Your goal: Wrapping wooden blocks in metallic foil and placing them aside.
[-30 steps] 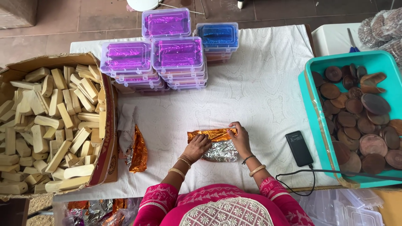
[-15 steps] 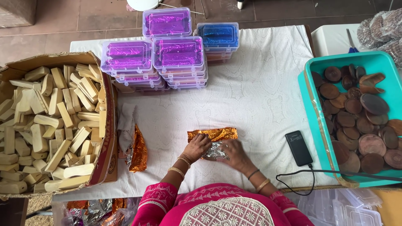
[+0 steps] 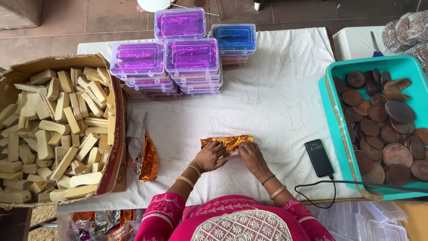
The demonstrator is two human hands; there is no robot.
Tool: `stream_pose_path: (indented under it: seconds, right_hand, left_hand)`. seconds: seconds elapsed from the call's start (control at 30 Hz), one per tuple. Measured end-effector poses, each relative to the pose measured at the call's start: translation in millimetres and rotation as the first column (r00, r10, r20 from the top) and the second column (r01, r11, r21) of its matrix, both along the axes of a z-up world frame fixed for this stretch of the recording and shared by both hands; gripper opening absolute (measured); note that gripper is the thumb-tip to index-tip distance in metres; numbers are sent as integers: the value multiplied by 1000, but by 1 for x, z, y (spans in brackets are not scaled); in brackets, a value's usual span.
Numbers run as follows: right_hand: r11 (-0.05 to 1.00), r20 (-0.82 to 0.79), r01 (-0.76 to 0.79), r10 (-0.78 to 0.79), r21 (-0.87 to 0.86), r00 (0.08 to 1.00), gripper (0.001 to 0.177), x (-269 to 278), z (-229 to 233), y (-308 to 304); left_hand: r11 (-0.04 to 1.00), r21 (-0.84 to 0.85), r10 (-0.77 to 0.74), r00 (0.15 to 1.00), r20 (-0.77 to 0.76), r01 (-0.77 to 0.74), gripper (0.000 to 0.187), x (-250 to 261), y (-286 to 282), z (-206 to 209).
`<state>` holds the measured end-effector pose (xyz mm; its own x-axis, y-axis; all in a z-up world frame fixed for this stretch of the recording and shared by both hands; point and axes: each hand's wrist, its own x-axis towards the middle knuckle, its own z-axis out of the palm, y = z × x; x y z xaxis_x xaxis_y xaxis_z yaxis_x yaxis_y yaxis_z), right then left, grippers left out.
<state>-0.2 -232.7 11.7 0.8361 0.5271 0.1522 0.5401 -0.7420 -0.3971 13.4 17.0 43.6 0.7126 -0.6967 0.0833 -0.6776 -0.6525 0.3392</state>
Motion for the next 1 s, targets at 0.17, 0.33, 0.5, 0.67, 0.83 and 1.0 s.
stream_pose_path:
  seconds: [0.17, 0.33, 0.5, 0.67, 0.83, 1.0]
  right_hand:
    - [992, 69, 15, -24, 125, 997, 9, 28, 26, 8]
    - [979, -329, 172, -127, 112, 936, 19, 44, 37, 13]
    - [994, -241, 102, -106, -27, 965, 11, 59, 24, 15]
    - [996, -164, 92, -93, -12, 982, 12, 66, 19, 20]
    - [981, -168, 191, -186, 17, 968, 17, 65, 17, 24]
    - [963, -261, 257, -229, 78, 938, 15, 62, 29, 27]
  left_hand:
    - [998, 52, -14, 986, -168, 23, 53, 7, 2, 16]
    - [998, 63, 29, 970, -241, -15, 36, 12, 3, 20]
    - [993, -55, 85, 962, -258, -102, 21, 19, 4, 10]
    - [963, -176, 142, 938, -316, -205, 21, 25, 8, -4]
    - [835, -210, 311, 752, -581, -508, 19, 28, 8, -8]
    - [715, -215, 396, 639, -659, -665, 16, 30, 0, 9]
